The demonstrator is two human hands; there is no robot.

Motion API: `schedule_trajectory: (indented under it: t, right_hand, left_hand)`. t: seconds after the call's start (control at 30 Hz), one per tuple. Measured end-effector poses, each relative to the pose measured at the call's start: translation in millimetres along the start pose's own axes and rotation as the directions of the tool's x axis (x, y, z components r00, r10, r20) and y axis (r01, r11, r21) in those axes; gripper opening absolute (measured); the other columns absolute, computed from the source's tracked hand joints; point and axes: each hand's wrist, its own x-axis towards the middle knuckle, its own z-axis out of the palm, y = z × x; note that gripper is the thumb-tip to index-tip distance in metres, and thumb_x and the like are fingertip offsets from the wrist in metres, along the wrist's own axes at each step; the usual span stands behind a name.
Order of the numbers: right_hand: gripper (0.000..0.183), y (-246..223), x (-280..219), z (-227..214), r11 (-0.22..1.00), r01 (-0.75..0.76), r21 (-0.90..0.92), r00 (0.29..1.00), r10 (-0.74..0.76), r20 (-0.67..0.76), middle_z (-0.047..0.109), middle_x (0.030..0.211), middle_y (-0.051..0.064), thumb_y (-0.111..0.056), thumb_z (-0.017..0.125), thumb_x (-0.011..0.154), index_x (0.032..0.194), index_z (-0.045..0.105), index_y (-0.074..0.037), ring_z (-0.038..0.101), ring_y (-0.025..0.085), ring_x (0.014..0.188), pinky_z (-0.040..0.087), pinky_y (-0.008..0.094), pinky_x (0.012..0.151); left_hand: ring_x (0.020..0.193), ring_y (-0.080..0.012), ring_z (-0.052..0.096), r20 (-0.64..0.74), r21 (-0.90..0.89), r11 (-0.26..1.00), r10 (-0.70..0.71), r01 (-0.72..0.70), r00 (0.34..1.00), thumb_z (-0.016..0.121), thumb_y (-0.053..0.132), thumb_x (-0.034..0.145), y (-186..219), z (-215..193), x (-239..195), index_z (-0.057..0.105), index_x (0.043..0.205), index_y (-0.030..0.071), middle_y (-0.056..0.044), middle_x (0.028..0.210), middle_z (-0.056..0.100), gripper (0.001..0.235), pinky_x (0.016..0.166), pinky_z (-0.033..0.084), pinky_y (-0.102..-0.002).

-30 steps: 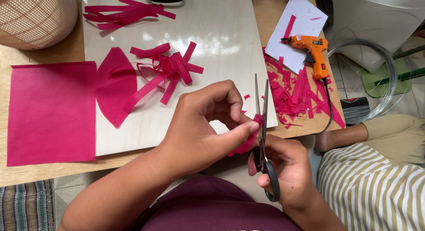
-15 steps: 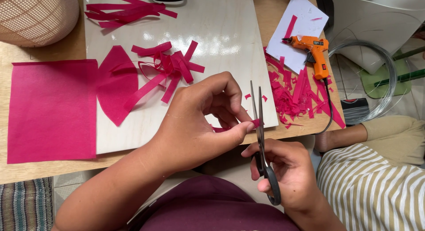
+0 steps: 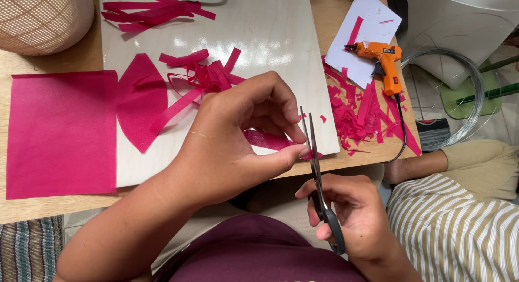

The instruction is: The person uses scissors to cut a long strip of pink paper into small, uniform pieces. They hold the paper strip with one hand and repeatedly snip off small segments, dropping the cut pieces onto the table surface.

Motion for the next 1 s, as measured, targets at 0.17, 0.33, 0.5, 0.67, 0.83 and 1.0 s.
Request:
schedule_trajectory:
  t: [0.17, 0.33, 0.5, 0.67, 0.83, 1.0]
  right_hand:
    - [0.066, 2.6, -0.8, -1.5, 1.0, -0.009, 0.003, 1.0, 0.009, 0.008, 0.06, 0.056, 0.0, -0.068, 0.076, 0.075, 0.092, 0.074, -0.004, 0.055, 0.009, 0.049, 0.043, 0.023, 0.047]
    - [0.065, 4.1, -1.2, -2.2, 0.999, -0.019, 0.028, 1.0, 0.019, 0.0, 0.059, 0.055, 0.002, -0.065, 0.078, 0.074, 0.093, 0.073, -0.002, 0.054, 0.009, 0.047, 0.043, 0.022, 0.044]
    - [0.066, 5.4, -0.3, -4.5, 0.999, -0.038, 0.008, 0.999, 0.038, -0.021, 0.059, 0.054, 0.002, -0.067, 0.076, 0.075, 0.092, 0.073, -0.003, 0.054, 0.01, 0.046, 0.044, 0.022, 0.045]
    - [0.06, 25.1, 0.3, -9.1, 0.995, -0.054, 0.086, 0.997, 0.058, -0.05, 0.058, 0.059, 0.002, -0.057, 0.082, 0.074, 0.094, 0.074, -0.001, 0.054, 0.01, 0.049, 0.042, 0.022, 0.045]
    - [0.051, 37.6, 8.0, -13.8, 0.987, -0.091, 0.136, 0.994, 0.099, -0.05, 0.058, 0.057, 0.006, -0.042, 0.081, 0.078, 0.099, 0.071, 0.003, 0.051, 0.01, 0.048, 0.042, 0.022, 0.043]
    - [0.032, 58.8, 10.5, -23.4, 0.985, -0.132, 0.107, 0.97, 0.151, -0.189, 0.063, 0.066, 0.008, -0.019, 0.077, 0.084, 0.108, 0.073, 0.001, 0.056, 0.01, 0.057, 0.044, 0.021, 0.048]
  left_hand:
    - [0.077, -0.0112, 0.073, 0.01, -0.002, 1.0, 0.01, -0.01, 1.0, 0.082, -0.004, 0.078, -0.1, -1.3, 2.4, 0.054, 0.092, 0.008, -0.004, 0.084, 0.068, 0.033, 0.074, 0.063, -0.021]
    - [0.079, -0.0113, 0.072, 0.022, 0.017, 1.0, 0.019, -0.019, 1.0, 0.081, -0.003, 0.079, -1.4, -0.9, 6.1, 0.056, 0.094, 0.008, -0.003, 0.086, 0.067, 0.031, 0.074, 0.063, -0.021]
    - [0.077, -0.0108, 0.073, 0.044, 0.037, 0.999, 0.024, -0.025, 0.999, 0.082, -0.003, 0.079, -4.2, 0.9, 11.7, 0.054, 0.093, 0.009, -0.001, 0.085, 0.066, 0.034, 0.071, 0.063, -0.02]
    - [0.078, -0.0116, 0.073, 0.058, 0.043, 0.999, 0.021, -0.024, 0.998, 0.078, -0.006, 0.078, -14.6, 4.0, 21.9, 0.054, 0.092, 0.009, -0.002, 0.084, 0.065, 0.032, 0.073, 0.064, -0.021]
    - [0.076, -0.0104, 0.071, 0.058, 0.076, 0.997, -0.028, 0.024, 0.998, 0.08, -0.005, 0.077, -33.9, 4.5, 35.1, 0.054, 0.091, 0.011, -0.001, 0.082, 0.065, 0.033, 0.072, 0.062, -0.021]
    - [0.082, -0.0154, 0.079, -0.01, 0.119, 0.993, 0.004, -0.002, 1.0, 0.085, -0.006, 0.082, -61.0, -16.1, 44.2, 0.053, 0.094, 0.007, -0.008, 0.083, 0.069, 0.037, 0.078, 0.067, -0.023]
